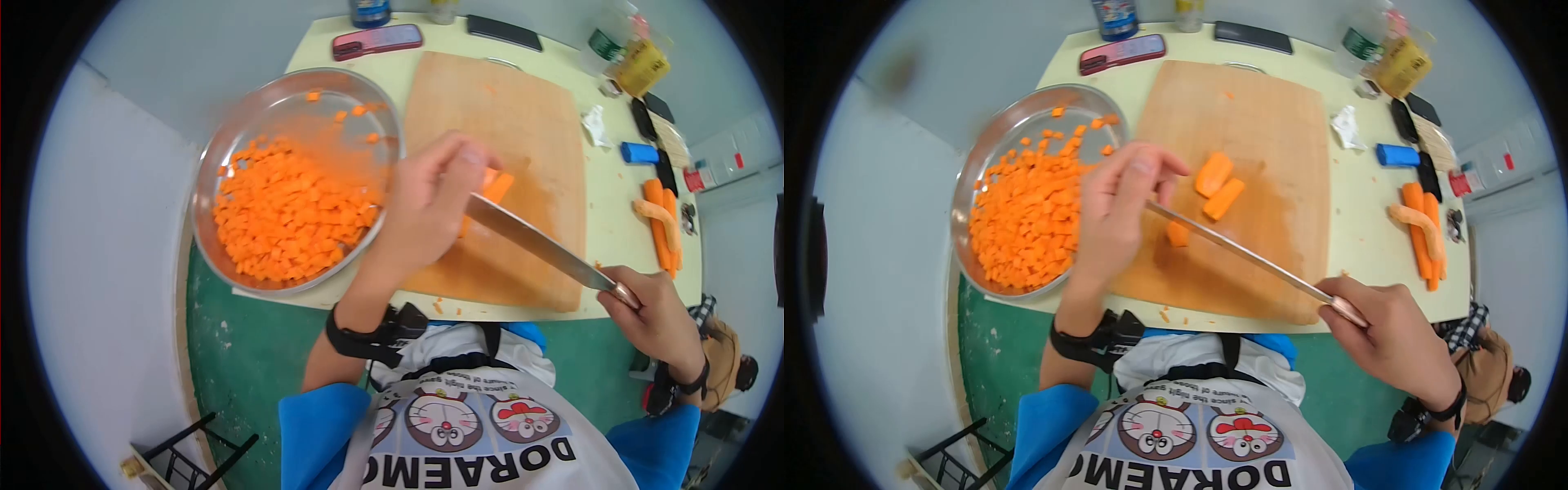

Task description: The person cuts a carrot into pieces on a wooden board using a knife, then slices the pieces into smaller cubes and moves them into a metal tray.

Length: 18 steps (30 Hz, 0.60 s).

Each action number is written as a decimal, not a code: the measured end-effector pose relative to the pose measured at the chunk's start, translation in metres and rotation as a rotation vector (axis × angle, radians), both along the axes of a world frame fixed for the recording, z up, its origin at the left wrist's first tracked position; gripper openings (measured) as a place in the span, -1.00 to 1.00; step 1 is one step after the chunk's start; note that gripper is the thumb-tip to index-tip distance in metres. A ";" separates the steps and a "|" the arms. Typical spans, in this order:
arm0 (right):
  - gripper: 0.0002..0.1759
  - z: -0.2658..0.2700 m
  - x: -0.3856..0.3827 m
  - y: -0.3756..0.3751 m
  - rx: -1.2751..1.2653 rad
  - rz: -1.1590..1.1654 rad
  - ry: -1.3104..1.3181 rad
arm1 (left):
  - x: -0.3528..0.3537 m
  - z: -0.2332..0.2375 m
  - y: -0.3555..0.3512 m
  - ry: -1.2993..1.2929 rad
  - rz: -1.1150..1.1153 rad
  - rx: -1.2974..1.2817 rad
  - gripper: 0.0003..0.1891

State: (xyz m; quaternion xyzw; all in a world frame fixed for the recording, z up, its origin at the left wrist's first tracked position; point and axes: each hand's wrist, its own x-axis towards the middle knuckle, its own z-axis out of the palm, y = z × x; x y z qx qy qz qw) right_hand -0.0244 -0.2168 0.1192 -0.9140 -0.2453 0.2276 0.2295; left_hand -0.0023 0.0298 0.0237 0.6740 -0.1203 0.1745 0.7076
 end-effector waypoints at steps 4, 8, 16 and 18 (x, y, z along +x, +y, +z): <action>-0.82 -0.005 -0.002 0.001 -0.032 -0.047 -0.032 | -0.005 0.003 0.002 0.095 -0.053 -0.055 -0.66; -0.84 -0.008 -0.003 0.002 -0.038 -0.079 -0.042 | -0.002 -0.001 0.005 0.062 -0.066 -0.051 -0.67; -0.83 -0.006 -0.005 -0.003 0.011 -0.075 -0.105 | 0.001 0.000 -0.003 -0.203 0.340 -0.084 -0.71; -0.83 -0.005 -0.005 -0.010 0.021 -0.099 -0.146 | -0.002 -0.005 0.013 -0.167 0.386 -0.208 -0.75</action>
